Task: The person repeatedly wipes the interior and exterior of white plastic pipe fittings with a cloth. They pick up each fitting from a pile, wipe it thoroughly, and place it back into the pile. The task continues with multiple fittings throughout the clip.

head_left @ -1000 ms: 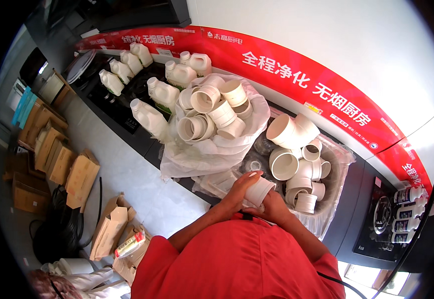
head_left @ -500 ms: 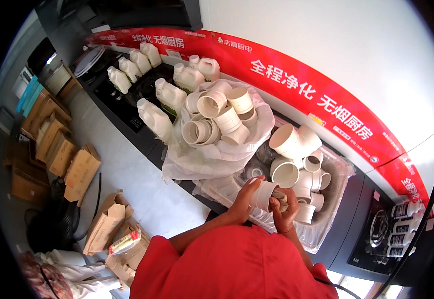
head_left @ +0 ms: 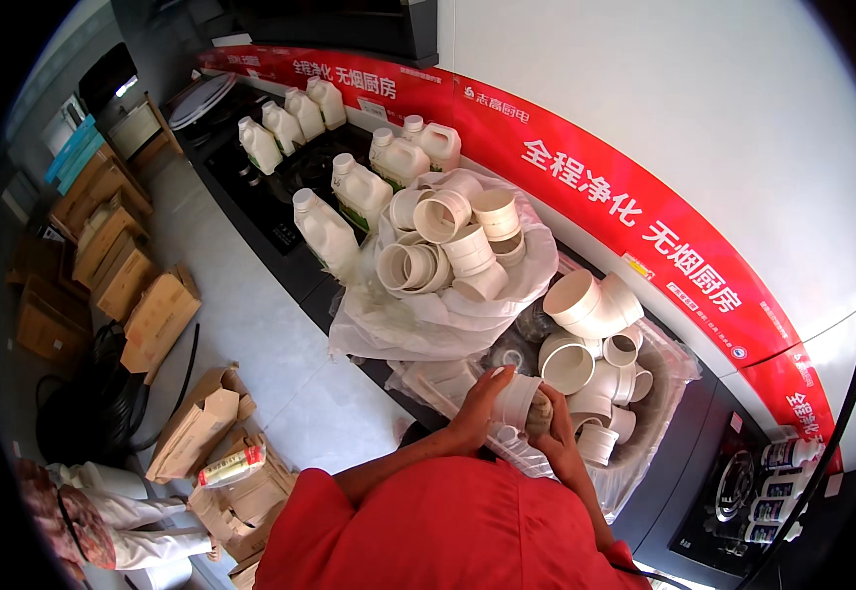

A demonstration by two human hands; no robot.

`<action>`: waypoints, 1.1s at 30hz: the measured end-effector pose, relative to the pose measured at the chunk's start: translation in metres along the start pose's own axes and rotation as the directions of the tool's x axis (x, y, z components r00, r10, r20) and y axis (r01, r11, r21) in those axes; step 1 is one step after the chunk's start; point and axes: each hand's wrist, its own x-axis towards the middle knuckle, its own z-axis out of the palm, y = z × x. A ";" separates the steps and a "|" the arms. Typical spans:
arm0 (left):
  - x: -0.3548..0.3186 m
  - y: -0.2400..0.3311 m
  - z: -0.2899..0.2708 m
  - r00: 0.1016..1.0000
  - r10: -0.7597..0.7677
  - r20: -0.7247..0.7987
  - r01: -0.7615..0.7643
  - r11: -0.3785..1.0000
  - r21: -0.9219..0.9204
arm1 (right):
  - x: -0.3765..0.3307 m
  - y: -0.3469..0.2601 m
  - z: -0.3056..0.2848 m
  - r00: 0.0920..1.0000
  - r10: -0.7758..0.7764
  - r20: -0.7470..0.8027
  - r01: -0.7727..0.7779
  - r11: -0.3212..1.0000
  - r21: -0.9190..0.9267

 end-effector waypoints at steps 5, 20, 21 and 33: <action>0.008 -0.009 -0.003 0.999 -0.048 -0.003 0.048 0.994 -0.096 | -0.005 0.004 -0.010 0.998 0.042 0.042 -0.036 0.991 -0.127; 0.005 0.002 0.002 0.993 -0.027 0.114 0.037 0.996 -0.085 | -0.010 0.006 0.016 0.966 0.068 -0.250 -0.038 0.991 0.125; 0.005 0.001 0.001 0.993 -0.025 0.118 0.036 0.995 -0.089 | -0.009 0.005 0.017 0.963 0.082 -0.257 -0.058 0.993 0.101; 0.009 -0.015 0.000 0.996 0.038 0.082 -0.029 0.994 -0.109 | -0.002 -0.003 0.012 0.866 -0.492 -0.093 0.271 0.617 -0.739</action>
